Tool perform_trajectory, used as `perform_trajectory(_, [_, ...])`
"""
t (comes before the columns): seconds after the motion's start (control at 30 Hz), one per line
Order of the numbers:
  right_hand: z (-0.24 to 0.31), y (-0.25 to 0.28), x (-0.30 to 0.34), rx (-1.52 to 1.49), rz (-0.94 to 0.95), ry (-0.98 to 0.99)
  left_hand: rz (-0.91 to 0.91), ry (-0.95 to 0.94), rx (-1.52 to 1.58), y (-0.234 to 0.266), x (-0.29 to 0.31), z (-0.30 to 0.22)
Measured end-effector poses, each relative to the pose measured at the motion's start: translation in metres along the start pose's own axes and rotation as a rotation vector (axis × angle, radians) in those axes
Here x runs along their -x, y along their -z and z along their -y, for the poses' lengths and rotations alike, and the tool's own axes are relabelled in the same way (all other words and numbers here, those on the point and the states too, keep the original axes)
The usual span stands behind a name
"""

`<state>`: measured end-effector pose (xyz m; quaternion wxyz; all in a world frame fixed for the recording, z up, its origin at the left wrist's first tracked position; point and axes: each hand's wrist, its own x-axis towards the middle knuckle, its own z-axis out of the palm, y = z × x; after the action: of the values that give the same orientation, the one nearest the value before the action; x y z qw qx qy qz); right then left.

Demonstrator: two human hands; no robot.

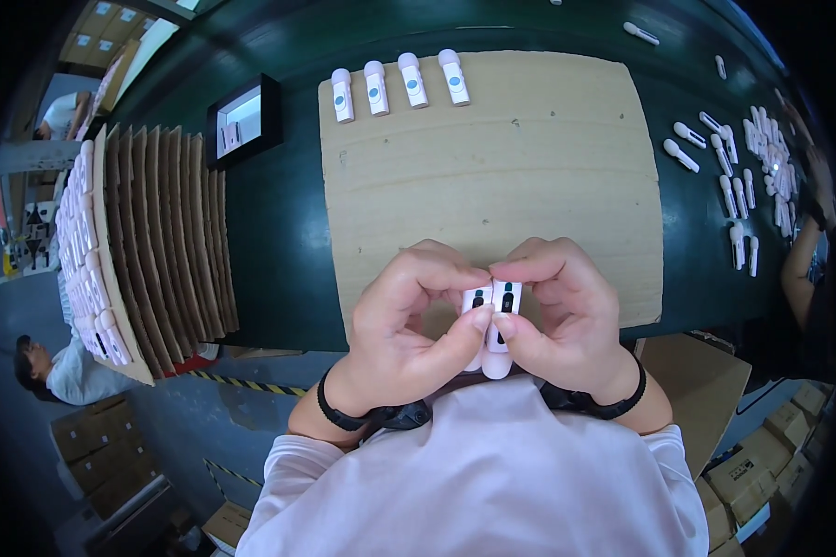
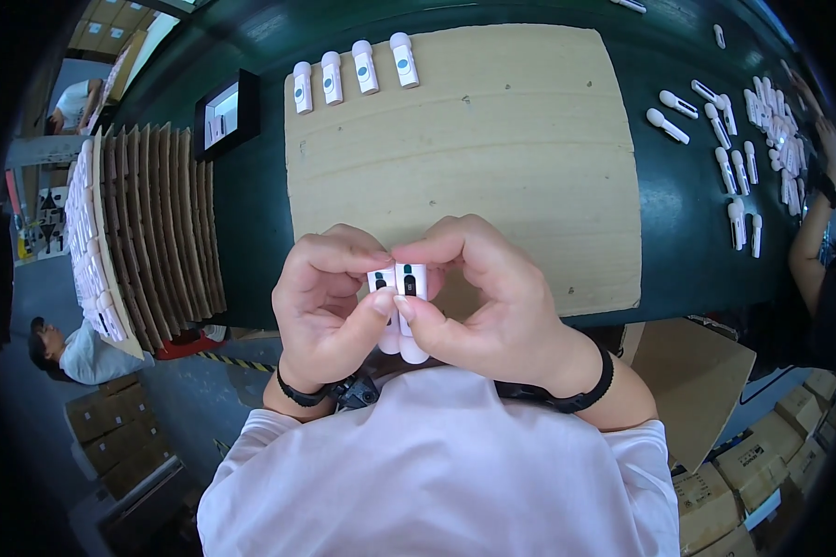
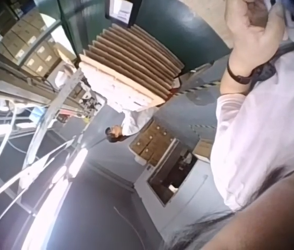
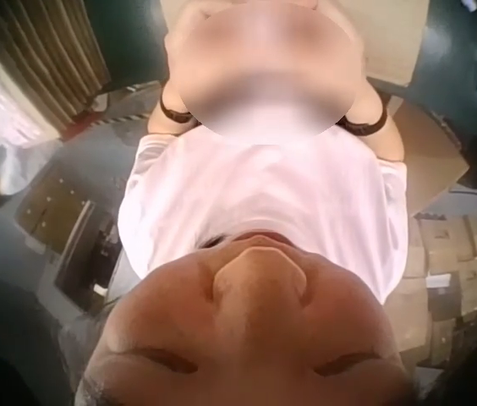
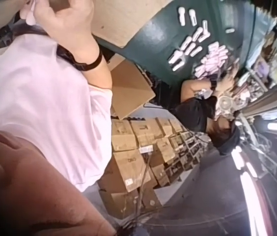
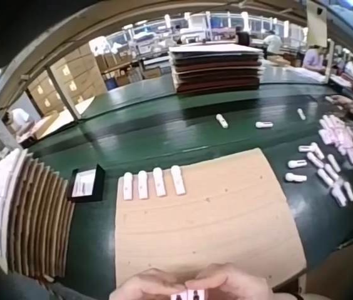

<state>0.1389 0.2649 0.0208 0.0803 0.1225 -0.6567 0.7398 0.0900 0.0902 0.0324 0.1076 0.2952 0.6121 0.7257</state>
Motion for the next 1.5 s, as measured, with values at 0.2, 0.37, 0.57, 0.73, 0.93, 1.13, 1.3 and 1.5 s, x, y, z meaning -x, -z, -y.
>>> perform_trajectory(0.2, [-0.001, -0.008, 0.0, -0.128, -0.102, -0.076, -0.036, -0.006, -0.063, -0.005, -0.001, -0.001])
perform_trajectory(0.37, [0.006, -0.008, -0.003, -0.081, -0.078, -0.148, -0.1, 0.013, -0.073, -0.009, -0.002, -0.001])
perform_trajectory(0.57, [0.006, -0.011, -0.004, -0.114, -0.132, -0.157, -0.143, 0.083, -0.082, -0.01, -0.001, -0.004])
perform_trajectory(0.73, [0.01, -0.012, -0.005, -0.113, -0.154, -0.167, -0.168, 0.129, -0.022, -0.011, -0.002, -0.012])
perform_trajectory(0.93, [0.017, 0.004, -0.011, 0.26, -0.045, 0.159, -0.019, -0.225, -0.455, 0.003, -0.011, -0.017])
perform_trajectory(1.13, [0.019, 0.011, -0.014, 0.517, 0.028, 0.396, 0.061, -0.35, -0.579, 0.008, -0.016, -0.019])
perform_trajectory(1.3, [0.02, 0.007, -0.015, 0.558, -0.014, 0.432, 0.035, -0.364, -0.648, 0.004, -0.017, -0.022])
perform_trajectory(1.5, [0.03, 0.008, -0.014, 0.645, -0.042, 0.515, 0.019, -0.426, -0.667, -0.001, -0.02, -0.028])
